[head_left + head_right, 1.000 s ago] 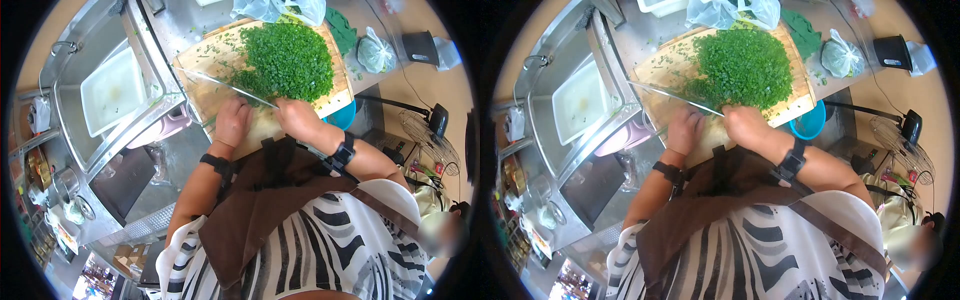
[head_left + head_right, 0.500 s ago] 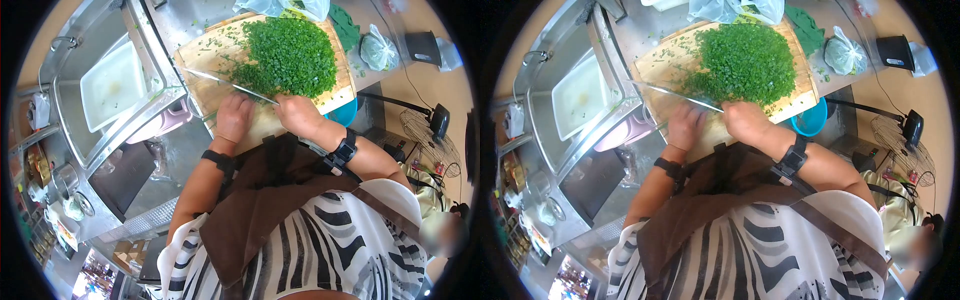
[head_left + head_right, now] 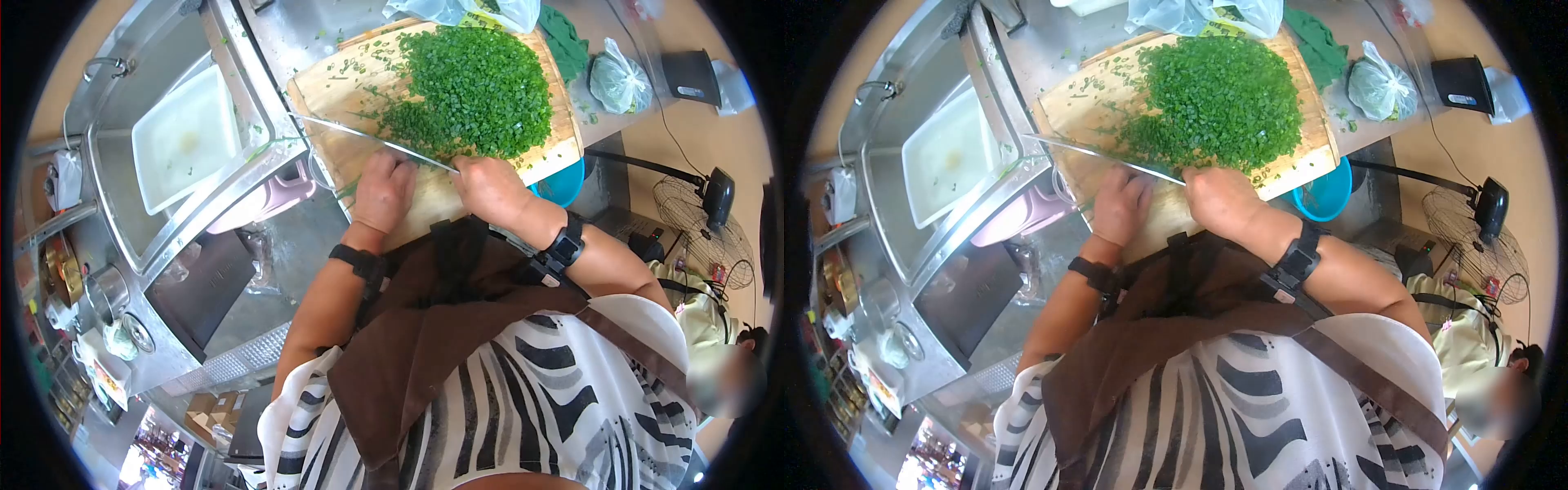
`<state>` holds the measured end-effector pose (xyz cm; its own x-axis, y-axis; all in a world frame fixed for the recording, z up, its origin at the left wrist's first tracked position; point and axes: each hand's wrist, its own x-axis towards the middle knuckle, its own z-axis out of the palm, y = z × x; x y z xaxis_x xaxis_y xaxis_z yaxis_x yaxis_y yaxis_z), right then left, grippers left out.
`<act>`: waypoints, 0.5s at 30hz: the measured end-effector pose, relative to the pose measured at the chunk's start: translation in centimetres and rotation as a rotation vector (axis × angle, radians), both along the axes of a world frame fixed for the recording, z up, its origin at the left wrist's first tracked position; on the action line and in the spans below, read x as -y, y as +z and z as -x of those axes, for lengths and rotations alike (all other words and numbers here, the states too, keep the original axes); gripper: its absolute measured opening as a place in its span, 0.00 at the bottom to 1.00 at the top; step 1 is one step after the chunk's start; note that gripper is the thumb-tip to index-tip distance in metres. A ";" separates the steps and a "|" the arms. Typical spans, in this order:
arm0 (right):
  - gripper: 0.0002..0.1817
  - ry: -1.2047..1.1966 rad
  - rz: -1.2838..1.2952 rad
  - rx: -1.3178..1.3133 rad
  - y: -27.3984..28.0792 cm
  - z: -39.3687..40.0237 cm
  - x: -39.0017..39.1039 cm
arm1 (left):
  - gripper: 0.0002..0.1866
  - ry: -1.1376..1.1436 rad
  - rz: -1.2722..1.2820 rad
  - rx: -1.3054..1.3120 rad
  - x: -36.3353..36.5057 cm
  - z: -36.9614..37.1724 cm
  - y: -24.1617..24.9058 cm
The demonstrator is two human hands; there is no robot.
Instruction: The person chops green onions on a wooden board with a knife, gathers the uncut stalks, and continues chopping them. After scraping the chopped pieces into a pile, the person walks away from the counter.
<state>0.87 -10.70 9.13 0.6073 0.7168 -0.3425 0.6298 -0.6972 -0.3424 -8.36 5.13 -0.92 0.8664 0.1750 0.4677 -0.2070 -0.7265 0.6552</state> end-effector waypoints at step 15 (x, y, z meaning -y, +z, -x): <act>0.09 -0.006 0.011 -0.033 0.0 0.1 -1.1 | 0.05 0.018 -0.049 -0.017 -0.1 0.4 0.3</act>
